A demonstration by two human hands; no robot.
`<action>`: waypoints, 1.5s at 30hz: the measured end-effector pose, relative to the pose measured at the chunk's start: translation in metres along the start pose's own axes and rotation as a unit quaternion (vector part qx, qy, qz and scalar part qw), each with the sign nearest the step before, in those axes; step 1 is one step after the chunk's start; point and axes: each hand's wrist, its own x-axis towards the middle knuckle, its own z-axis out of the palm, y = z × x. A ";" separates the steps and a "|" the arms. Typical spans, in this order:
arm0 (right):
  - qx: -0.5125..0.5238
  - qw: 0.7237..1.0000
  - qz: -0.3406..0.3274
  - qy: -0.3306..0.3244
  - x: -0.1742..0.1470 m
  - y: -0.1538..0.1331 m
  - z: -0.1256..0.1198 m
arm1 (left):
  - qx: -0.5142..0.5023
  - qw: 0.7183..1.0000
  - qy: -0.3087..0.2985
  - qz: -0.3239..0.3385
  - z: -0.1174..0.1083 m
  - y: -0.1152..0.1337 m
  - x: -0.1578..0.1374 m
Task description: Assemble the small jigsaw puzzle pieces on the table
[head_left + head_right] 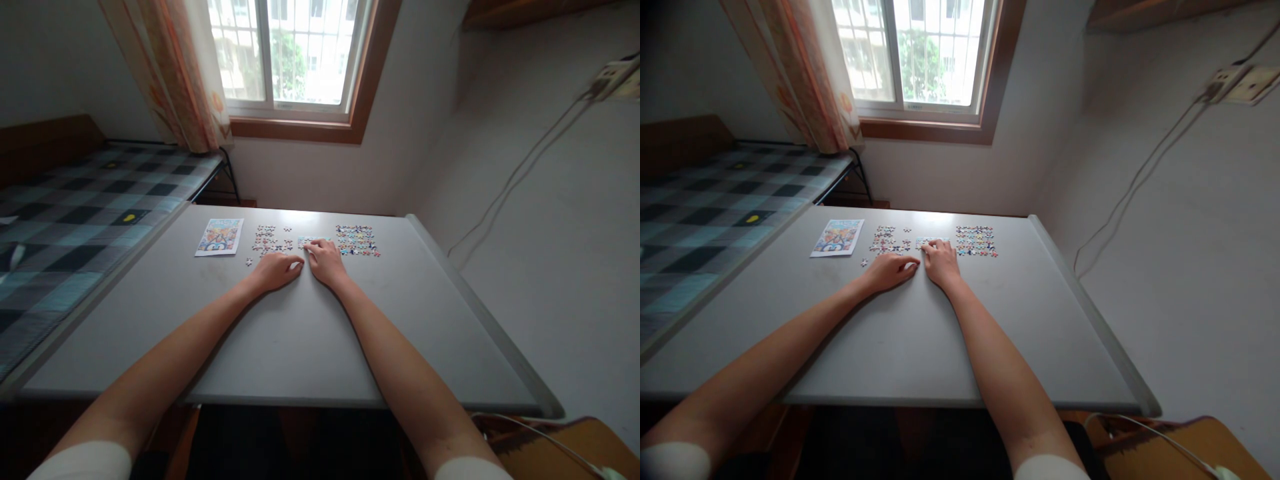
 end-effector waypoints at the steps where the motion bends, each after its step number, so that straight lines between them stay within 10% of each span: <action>1: 0.000 1.000 0.000 0.001 0.000 0.000 0.000 | -0.001 1.000 -0.001 0.000 0.000 0.000 0.000; 45: 0.007 1.000 -0.002 -0.001 0.000 0.002 0.000 | -0.006 1.000 -0.006 -0.002 -0.001 0.001 0.000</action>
